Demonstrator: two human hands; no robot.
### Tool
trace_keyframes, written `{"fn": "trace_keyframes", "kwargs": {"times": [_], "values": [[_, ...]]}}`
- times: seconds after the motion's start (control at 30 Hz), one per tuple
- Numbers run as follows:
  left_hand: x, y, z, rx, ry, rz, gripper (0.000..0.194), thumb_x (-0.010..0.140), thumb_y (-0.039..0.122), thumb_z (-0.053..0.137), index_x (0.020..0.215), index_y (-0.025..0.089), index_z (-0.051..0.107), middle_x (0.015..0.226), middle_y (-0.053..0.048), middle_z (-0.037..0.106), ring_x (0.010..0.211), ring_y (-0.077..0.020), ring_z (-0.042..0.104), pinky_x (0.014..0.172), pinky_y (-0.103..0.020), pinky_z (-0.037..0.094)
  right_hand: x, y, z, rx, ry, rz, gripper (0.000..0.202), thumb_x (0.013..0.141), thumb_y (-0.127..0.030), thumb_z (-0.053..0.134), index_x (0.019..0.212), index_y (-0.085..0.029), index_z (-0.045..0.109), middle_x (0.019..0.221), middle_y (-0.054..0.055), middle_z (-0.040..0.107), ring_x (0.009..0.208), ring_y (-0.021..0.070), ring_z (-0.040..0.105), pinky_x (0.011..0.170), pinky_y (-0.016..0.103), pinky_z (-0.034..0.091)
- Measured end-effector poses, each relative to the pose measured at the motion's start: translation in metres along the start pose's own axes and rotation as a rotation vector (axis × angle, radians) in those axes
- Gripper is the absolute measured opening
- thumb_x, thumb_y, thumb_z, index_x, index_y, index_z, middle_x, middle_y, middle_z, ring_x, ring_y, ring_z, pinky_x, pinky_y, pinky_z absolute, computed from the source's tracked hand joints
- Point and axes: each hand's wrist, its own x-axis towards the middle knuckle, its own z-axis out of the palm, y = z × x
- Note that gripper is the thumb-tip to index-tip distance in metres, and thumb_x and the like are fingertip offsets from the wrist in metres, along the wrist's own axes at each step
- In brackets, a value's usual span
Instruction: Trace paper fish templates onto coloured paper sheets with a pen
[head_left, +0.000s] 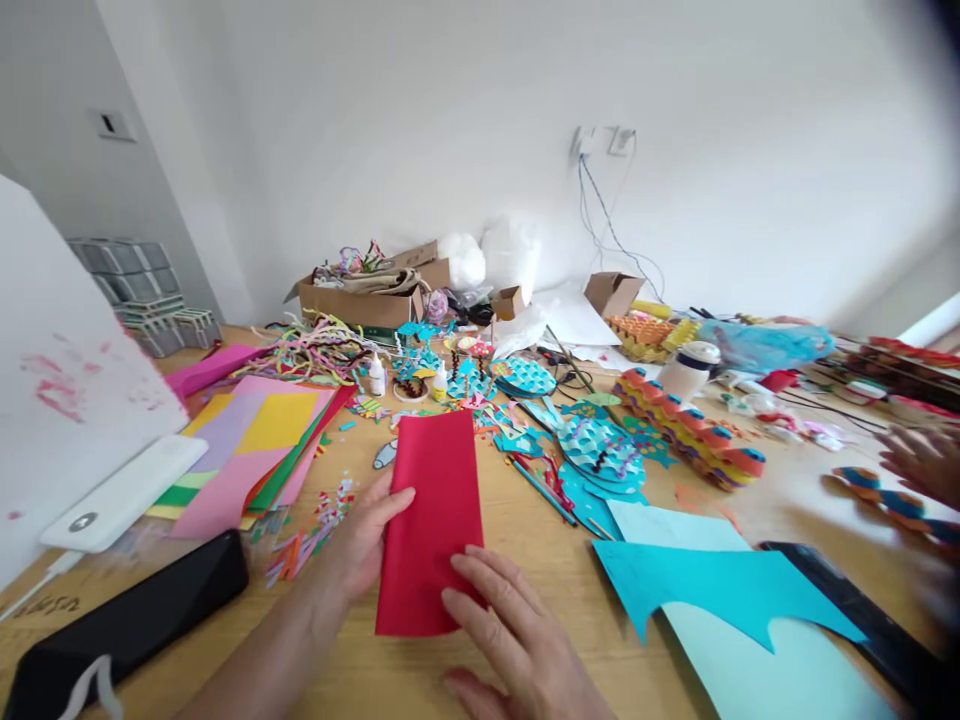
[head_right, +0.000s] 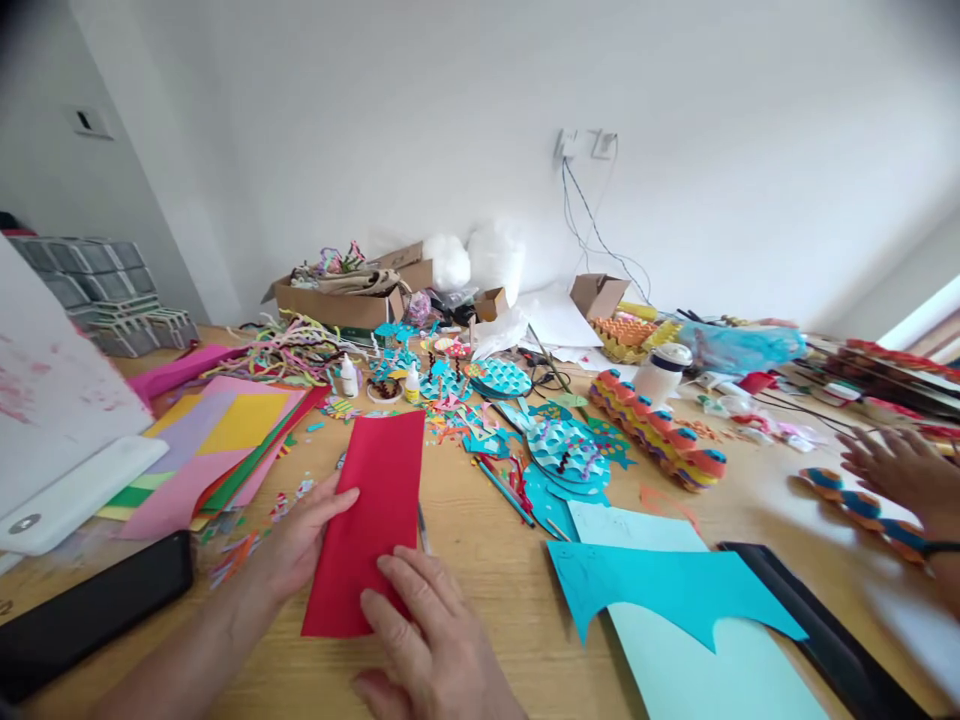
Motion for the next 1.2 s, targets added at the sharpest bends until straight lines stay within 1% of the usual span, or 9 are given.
{"fn": "trace_keyframes", "kwargs": {"times": [0.07,0.17,0.23,0.3,0.43,0.53,0.93,1.07,1.2], "values": [[-0.001,0.001,-0.004,0.018,0.019,0.006,0.05,0.074,0.018,0.065,0.122,0.019,0.051,0.106,-0.01,0.067,0.091,-0.0258,0.064,0.081,-0.036,0.05,-0.013,0.006,0.002,0.06,0.032,0.149,0.042,0.079,-0.027,0.059,0.12,-0.017,0.053,0.121,0.014,0.057,0.114,0.0266,0.051,0.091,0.038,0.048],[-0.003,-0.001,-0.007,0.021,0.081,-0.017,0.056,0.073,0.018,0.067,0.126,0.021,0.047,0.106,-0.009,0.067,0.091,-0.024,0.065,0.078,-0.033,0.051,-0.021,0.019,0.008,0.226,0.173,0.633,0.024,0.086,-0.026,0.048,0.106,-0.019,0.06,0.107,0.012,0.064,0.097,0.022,0.062,0.079,0.032,0.053],[-0.005,-0.004,-0.007,0.014,0.112,-0.022,0.057,0.072,0.018,0.067,0.126,0.021,0.047,0.106,-0.008,0.067,0.091,-0.0229,0.065,0.078,-0.031,0.051,-0.016,0.025,0.015,0.47,0.206,0.887,0.023,0.086,-0.034,0.048,0.097,-0.018,0.061,0.091,0.01,0.067,0.079,0.0196,0.066,0.065,0.029,0.054],[-0.006,-0.009,-0.006,0.0,0.105,-0.029,0.056,0.073,0.019,0.067,0.126,0.021,0.047,0.107,-0.008,0.067,0.093,-0.0228,0.064,0.079,-0.032,0.051,-0.006,0.027,0.021,0.742,0.224,0.989,0.03,0.082,-0.043,0.051,0.097,-0.018,0.059,0.088,0.009,0.067,0.068,0.0175,0.065,0.055,0.027,0.052],[-0.007,-0.015,-0.002,-0.007,0.08,-0.035,0.058,0.075,0.021,0.066,0.128,0.021,0.044,0.107,-0.008,0.067,0.094,-0.0232,0.064,0.081,-0.033,0.051,0.017,0.019,0.028,1.004,0.195,0.922,0.033,0.08,-0.048,0.053,0.094,-0.018,0.059,0.083,0.005,0.067,0.07,0.0153,0.062,0.061,0.025,0.05],[-0.008,-0.018,-0.001,0.011,0.096,0.006,0.059,0.074,0.022,0.067,0.128,0.02,0.044,0.105,-0.008,0.067,0.092,-0.0233,0.064,0.079,-0.032,0.051,0.024,0.013,0.027,1.016,0.18,0.929,0.033,0.081,-0.049,0.053,0.091,-0.019,0.06,0.079,0.003,0.066,0.068,0.0143,0.061,0.061,0.024,0.049],[-0.008,-0.031,-0.001,-0.009,0.108,0.056,0.054,0.071,0.028,0.07,0.121,0.019,0.052,0.102,-0.009,0.068,0.09,-0.0258,0.065,0.079,-0.034,0.05,0.019,0.012,0.034,1.174,0.201,0.941,0.028,0.076,-0.045,0.061,0.089,-0.021,0.063,0.086,0.004,0.067,0.076,0.0181,0.062,0.074,0.031,0.05],[-0.008,-0.031,0.001,-0.023,0.157,0.036,0.057,0.066,0.028,0.073,0.119,0.017,0.053,0.094,-0.008,0.071,0.083,-0.0255,0.066,0.072,-0.033,0.051,0.016,0.01,0.039,1.257,0.218,1.025,0.03,0.068,-0.046,0.069,0.082,-0.02,0.064,0.076,0.002,0.067,0.069,0.0159,0.062,0.068,0.026,0.049],[-0.006,-0.034,0.001,-0.006,0.173,0.005,0.058,0.066,0.03,0.073,0.119,0.018,0.052,0.094,-0.008,0.07,0.082,-0.0255,0.066,0.073,-0.034,0.051,0.015,0.007,0.045,1.323,0.211,1.102,0.031,0.071,-0.05,0.063,0.08,-0.02,0.065,0.075,0.002,0.067,0.065,0.0166,0.062,0.063,0.028,0.049]]}}
